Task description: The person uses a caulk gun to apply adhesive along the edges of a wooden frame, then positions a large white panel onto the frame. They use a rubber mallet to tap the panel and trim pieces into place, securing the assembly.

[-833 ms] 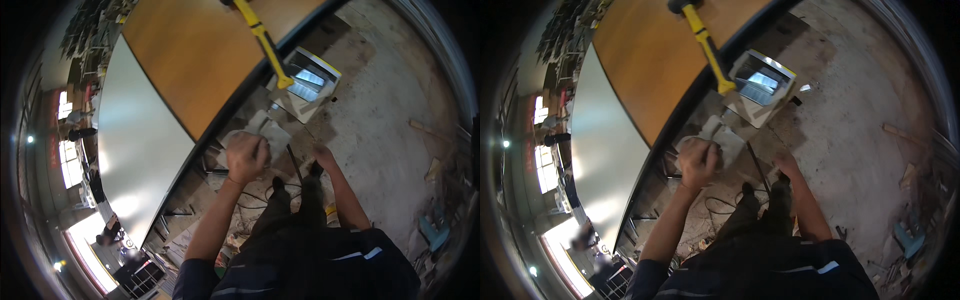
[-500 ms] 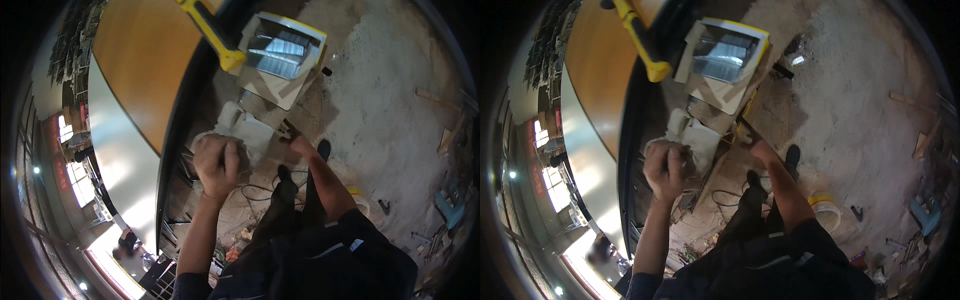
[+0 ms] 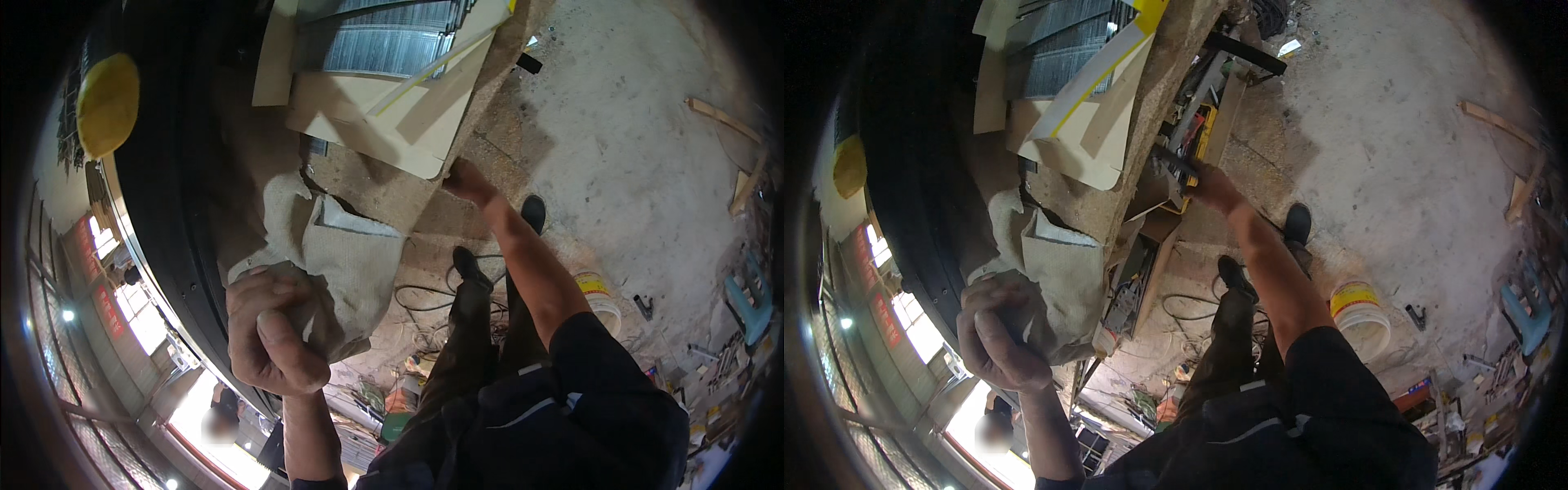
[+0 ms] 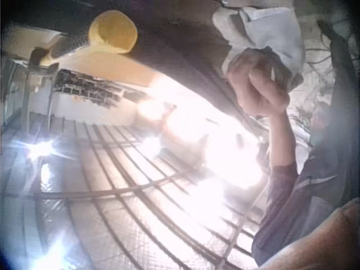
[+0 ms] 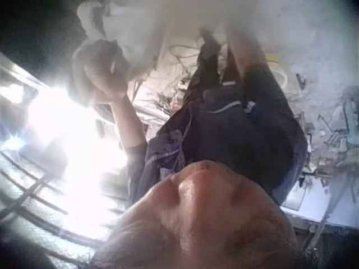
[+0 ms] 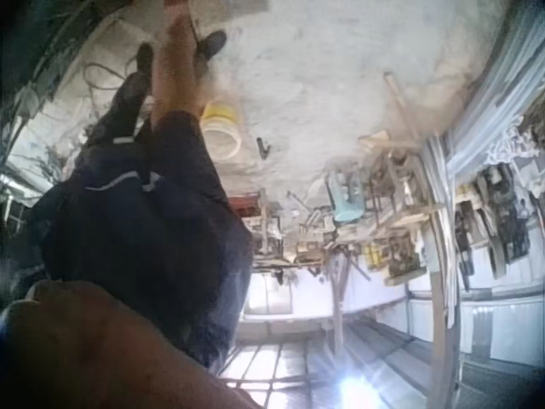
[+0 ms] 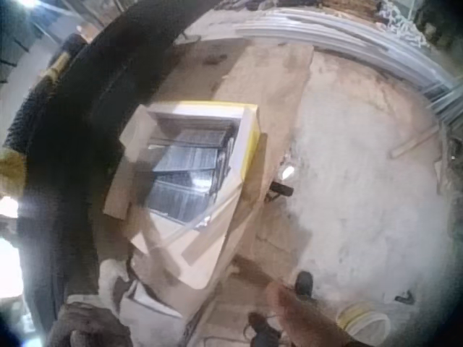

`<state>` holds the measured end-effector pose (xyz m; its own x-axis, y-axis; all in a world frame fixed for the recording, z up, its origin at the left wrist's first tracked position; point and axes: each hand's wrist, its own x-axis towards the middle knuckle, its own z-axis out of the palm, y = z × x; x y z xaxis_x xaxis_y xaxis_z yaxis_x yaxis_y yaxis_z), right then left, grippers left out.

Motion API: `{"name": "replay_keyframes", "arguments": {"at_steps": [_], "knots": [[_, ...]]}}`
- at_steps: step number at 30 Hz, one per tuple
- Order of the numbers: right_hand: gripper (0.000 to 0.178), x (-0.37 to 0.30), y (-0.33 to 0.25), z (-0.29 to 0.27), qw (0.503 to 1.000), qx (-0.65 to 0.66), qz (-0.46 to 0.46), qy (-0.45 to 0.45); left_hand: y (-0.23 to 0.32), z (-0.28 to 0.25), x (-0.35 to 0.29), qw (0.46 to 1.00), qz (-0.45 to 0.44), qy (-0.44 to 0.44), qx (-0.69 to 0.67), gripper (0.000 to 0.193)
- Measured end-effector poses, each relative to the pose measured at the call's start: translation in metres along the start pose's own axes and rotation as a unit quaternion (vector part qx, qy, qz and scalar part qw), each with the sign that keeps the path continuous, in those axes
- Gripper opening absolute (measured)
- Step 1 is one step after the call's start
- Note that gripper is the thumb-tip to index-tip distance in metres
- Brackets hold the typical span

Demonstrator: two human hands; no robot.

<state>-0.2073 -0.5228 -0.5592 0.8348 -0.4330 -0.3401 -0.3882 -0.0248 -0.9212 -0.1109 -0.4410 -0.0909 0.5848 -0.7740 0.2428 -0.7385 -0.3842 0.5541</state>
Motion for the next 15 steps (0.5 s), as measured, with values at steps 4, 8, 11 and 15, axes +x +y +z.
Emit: {"name": "replay_keyframes", "arguments": {"at_steps": [4,8,11,15], "knots": [[0.029,-0.015,-0.004,0.021,0.989,-0.116,0.039,-0.087,0.005,0.0,0.005,1.0,0.001,-0.006,0.011,0.026],[0.028,-0.12,0.008,-0.007,0.991,-0.083,0.105,-0.017,0.006,-0.004,0.0,0.999,-0.037,0.008,-0.009,0.018],[0.028,-0.196,-0.022,-0.054,0.953,0.038,0.288,0.088,0.01,-0.012,-0.006,0.998,-0.055,0.023,-0.008,0.007],[0.026,-0.266,-0.095,-0.123,0.901,0.325,0.17,0.231,0.01,-0.01,-0.001,0.999,-0.015,0.028,0.008,0.004]]}}
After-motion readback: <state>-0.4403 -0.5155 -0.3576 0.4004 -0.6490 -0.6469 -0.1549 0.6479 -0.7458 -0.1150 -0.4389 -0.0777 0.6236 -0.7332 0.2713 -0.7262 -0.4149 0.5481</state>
